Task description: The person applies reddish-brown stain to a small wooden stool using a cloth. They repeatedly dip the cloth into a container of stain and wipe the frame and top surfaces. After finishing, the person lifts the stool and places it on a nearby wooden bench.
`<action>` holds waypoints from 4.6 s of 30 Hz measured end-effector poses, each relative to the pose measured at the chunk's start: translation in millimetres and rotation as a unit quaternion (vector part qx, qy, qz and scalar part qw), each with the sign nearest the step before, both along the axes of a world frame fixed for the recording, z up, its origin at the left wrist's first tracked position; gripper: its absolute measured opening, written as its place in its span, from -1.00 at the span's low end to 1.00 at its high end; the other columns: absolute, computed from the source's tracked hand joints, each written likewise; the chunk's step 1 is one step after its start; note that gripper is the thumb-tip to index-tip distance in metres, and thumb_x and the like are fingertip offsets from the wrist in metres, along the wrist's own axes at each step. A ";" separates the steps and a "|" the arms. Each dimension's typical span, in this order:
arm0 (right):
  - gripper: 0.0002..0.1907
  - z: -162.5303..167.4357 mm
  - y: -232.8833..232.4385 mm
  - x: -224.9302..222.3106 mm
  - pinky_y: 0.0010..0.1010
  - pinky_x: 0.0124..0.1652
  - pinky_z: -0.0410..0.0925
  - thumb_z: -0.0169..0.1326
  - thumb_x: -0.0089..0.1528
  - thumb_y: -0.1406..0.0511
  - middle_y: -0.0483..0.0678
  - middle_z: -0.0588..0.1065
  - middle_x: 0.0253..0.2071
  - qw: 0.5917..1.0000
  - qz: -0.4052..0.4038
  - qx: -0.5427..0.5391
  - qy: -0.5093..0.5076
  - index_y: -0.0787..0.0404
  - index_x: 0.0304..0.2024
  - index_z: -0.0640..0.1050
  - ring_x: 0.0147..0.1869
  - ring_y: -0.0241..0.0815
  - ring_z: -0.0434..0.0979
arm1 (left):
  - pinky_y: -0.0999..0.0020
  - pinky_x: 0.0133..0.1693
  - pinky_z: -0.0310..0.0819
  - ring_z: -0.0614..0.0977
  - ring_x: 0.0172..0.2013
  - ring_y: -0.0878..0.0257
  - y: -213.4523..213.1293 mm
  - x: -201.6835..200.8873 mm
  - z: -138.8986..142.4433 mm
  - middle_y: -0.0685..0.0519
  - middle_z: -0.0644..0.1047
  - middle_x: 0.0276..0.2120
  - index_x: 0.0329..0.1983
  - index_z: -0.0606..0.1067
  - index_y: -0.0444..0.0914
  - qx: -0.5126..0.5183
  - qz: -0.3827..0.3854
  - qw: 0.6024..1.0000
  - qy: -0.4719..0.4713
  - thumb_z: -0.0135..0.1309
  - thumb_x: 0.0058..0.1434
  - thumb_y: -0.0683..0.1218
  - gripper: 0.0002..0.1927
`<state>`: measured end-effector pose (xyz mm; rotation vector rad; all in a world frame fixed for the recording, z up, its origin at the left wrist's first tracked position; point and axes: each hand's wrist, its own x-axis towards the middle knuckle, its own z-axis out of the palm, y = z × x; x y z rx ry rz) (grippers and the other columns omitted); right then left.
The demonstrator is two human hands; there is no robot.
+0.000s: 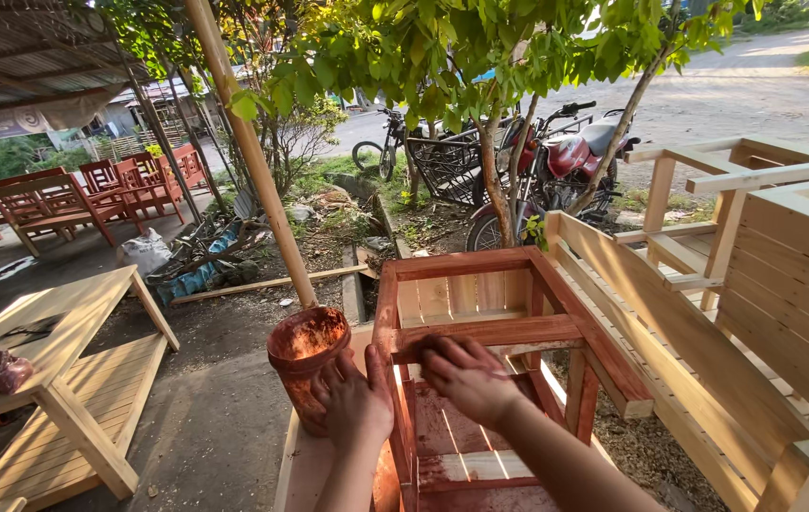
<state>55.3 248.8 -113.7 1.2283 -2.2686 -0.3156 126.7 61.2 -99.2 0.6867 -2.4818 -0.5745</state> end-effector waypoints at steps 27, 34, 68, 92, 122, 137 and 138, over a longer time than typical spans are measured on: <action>-0.43 -57.1 -25.0 10.5 -0.08 0.23 0.28 0.11 0.20 0.31 0.07 0.36 0.12 0.683 -0.175 -0.709 -0.018 0.10 0.28 0.39 0.27 0.18 0.27 | -0.22 0.41 -0.24 0.14 0.38 -0.18 2.6 -3.5 -13.7 -0.32 0.30 0.21 0.29 0.17 -0.41 -0.071 -0.087 0.991 0.071 -0.55 0.47 0.29 -0.28; -0.46 -63.3 -67.9 32.8 -0.04 0.19 0.26 0.14 0.16 0.23 0.07 0.45 0.07 0.839 -0.032 -0.543 0.007 0.12 0.21 0.47 0.18 0.15 0.39 | -0.17 0.39 -0.19 0.12 0.39 -0.15 6.6 9.7 -5.8 -0.24 0.28 0.25 0.27 0.18 -0.32 -0.044 -0.054 0.997 0.044 -0.53 0.40 0.34 -0.28; -0.58 -36.1 16.1 -2.0 -0.39 -0.22 0.46 0.12 0.27 0.46 -0.07 0.54 -0.04 0.189 -0.004 -0.957 -0.219 0.12 0.18 0.47 -0.13 -0.26 0.54 | -0.52 0.28 -0.16 -0.01 0.45 -0.15 19.2 16.2 13.8 -0.13 0.15 0.40 0.32 0.19 -0.15 -0.037 -0.019 0.999 0.001 -0.60 0.33 0.39 -0.25; -0.28 -68.4 175.6 77.9 -0.16 0.01 0.39 -0.15 0.31 -0.09 0.07 0.54 0.11 0.229 -0.133 -0.786 -0.559 0.30 0.29 0.42 0.14 -0.08 0.52 | 0.07 0.09 0.52 0.68 0.03 -0.01 217.8 -17.8 -46.5 -0.14 0.64 -0.08 0.20 0.41 -0.27 0.744 -0.314 0.578 0.117 0.12 0.14 -0.09 -0.48; -0.48 -57.9 197.0 55.6 -0.31 -0.39 0.37 0.01 0.34 -0.02 -0.02 0.45 -0.50 0.241 -0.142 -0.759 -0.588 0.35 -0.23 0.57 -0.47 -0.16 0.42 | 0.38 -0.02 0.54 0.64 -0.13 0.26 222.0 -4.9 -31.2 0.06 0.65 -0.15 -0.13 0.55 -0.22 0.451 -0.324 0.831 0.043 0.26 0.24 -0.11 -0.81; -0.62 -86.0 223.2 14.7 -0.28 -0.59 0.24 0.05 0.31 0.08 0.05 0.41 -0.56 0.234 -0.189 -0.805 -0.512 0.26 -0.08 0.51 -0.61 -0.14 0.29 | 0.31 -0.10 0.60 0.70 -0.20 0.20 274.2 -56.2 -26.5 0.01 0.63 -0.28 -0.17 0.45 -0.22 0.407 -0.236 0.837 0.281 0.26 0.16 -0.21 -0.76; -0.64 -86.1 223.5 16.0 -0.26 -0.58 0.25 0.03 0.30 0.08 0.05 0.40 -0.56 0.245 -0.199 -0.803 -0.506 0.22 -0.06 0.52 -0.60 -0.12 0.30 | 0.31 -0.06 0.58 0.70 -0.17 0.21 274.5 -54.1 -30.0 0.03 0.64 -0.26 -0.15 0.44 -0.21 0.398 -0.237 0.834 0.300 0.27 0.17 -0.21 -0.74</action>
